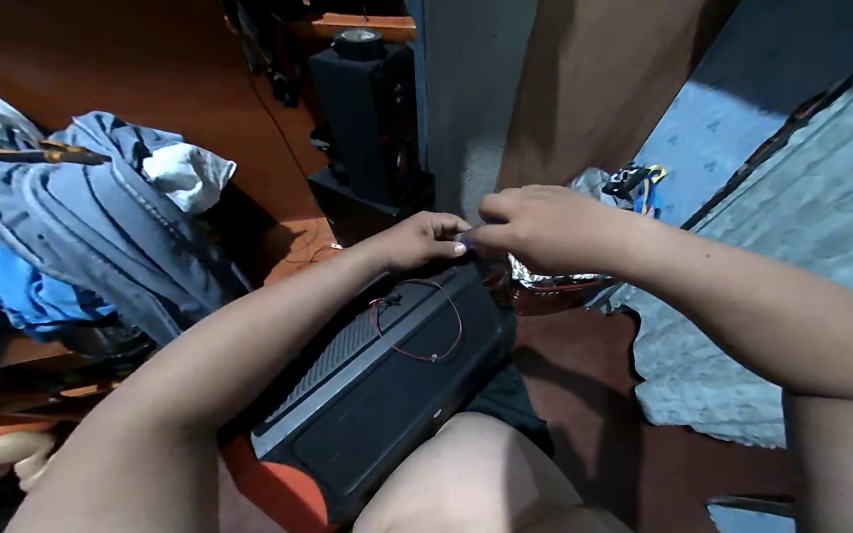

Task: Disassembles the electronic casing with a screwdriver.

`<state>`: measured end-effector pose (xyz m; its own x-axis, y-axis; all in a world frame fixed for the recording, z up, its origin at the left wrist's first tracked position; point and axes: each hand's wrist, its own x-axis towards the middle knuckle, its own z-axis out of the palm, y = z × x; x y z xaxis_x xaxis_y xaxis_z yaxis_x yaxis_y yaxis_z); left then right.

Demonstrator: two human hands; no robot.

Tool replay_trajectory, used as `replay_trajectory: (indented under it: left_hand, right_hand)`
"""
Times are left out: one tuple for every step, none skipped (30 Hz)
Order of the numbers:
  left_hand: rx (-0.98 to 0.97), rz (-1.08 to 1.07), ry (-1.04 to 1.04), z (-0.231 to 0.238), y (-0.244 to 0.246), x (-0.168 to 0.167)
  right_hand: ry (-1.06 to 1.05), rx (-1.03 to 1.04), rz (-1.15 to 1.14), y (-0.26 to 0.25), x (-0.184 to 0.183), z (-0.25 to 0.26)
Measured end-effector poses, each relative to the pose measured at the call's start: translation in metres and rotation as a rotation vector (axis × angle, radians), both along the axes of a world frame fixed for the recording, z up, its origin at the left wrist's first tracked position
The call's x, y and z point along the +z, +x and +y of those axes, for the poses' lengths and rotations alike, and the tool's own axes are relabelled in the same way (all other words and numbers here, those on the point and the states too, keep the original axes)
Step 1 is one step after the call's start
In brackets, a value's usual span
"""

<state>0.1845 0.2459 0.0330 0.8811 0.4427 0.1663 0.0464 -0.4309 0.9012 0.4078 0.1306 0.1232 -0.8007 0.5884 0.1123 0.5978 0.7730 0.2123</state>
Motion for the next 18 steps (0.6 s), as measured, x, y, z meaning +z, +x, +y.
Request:
replay_trajectory:
  left_hand:
    - [0.025, -0.017, 0.001, 0.000, 0.002, -0.001]
    - [0.064, -0.027, 0.006, -0.002, 0.004, -0.003]
    - [0.113, -0.024, 0.018, -0.004, 0.006, -0.004]
    - [0.145, -0.021, 0.033, -0.005, 0.007, -0.005]
    - [0.147, -0.024, 0.036, -0.005, 0.007, -0.005]
    - [0.111, -0.034, 0.036, -0.003, 0.005, -0.006]
    - [0.050, -0.041, 0.030, -0.001, 0.003, -0.006]
    - [0.005, -0.041, 0.032, 0.001, 0.000, -0.006]
    - [-0.018, -0.023, 0.027, 0.003, -0.002, -0.005]
    - [-0.017, 0.005, 0.019, 0.003, -0.004, -0.003]
    - [-0.005, 0.031, 0.011, 0.001, -0.004, 0.000]
    - [0.019, 0.050, -0.002, -0.002, -0.002, 0.002]
    - [0.047, 0.056, -0.002, -0.005, 0.001, 0.003]
    - [0.072, 0.056, 0.008, -0.006, 0.004, 0.002]
    - [0.092, 0.038, 0.022, -0.007, 0.007, 0.000]
    - [0.103, 0.020, 0.035, -0.008, 0.009, -0.002]
    - [0.095, 0.003, 0.042, -0.008, 0.009, -0.003]
    - [0.064, -0.011, 0.043, -0.006, 0.007, -0.004]
  right_hand:
    - [-0.047, -0.126, 0.023, -0.004, 0.002, -0.004]
    - [-0.086, -0.264, 0.044, -0.010, 0.005, -0.008]
    - [-0.109, -0.366, 0.067, -0.013, 0.005, -0.010]
    - [-0.118, -0.411, 0.063, -0.015, 0.004, -0.009]
    - [-0.112, -0.384, 0.065, -0.014, 0.002, -0.006]
    - [-0.090, -0.304, 0.073, -0.011, -0.001, -0.003]
    - [-0.076, -0.212, 0.072, -0.008, -0.002, -0.001]
    - [-0.069, -0.130, 0.060, -0.005, -0.001, 0.001]
    - [-0.063, -0.067, 0.056, -0.004, 0.000, 0.002]
    - [-0.063, -0.037, 0.059, -0.003, 0.000, 0.003]
    - [-0.075, -0.047, 0.059, -0.004, 0.000, 0.002]
    - [-0.095, -0.094, 0.057, -0.005, 0.001, 0.000]
    - [-0.119, -0.172, 0.054, -0.007, 0.002, -0.002]
    - [-0.140, -0.275, 0.050, -0.011, 0.004, -0.005]
    - [-0.137, -0.357, 0.056, -0.014, 0.005, -0.007]
    - [-0.108, -0.391, 0.062, -0.016, 0.003, -0.007]
    - [-0.057, -0.353, 0.073, -0.015, -0.001, -0.005]
    - [0.001, -0.264, 0.079, -0.012, -0.006, -0.002]
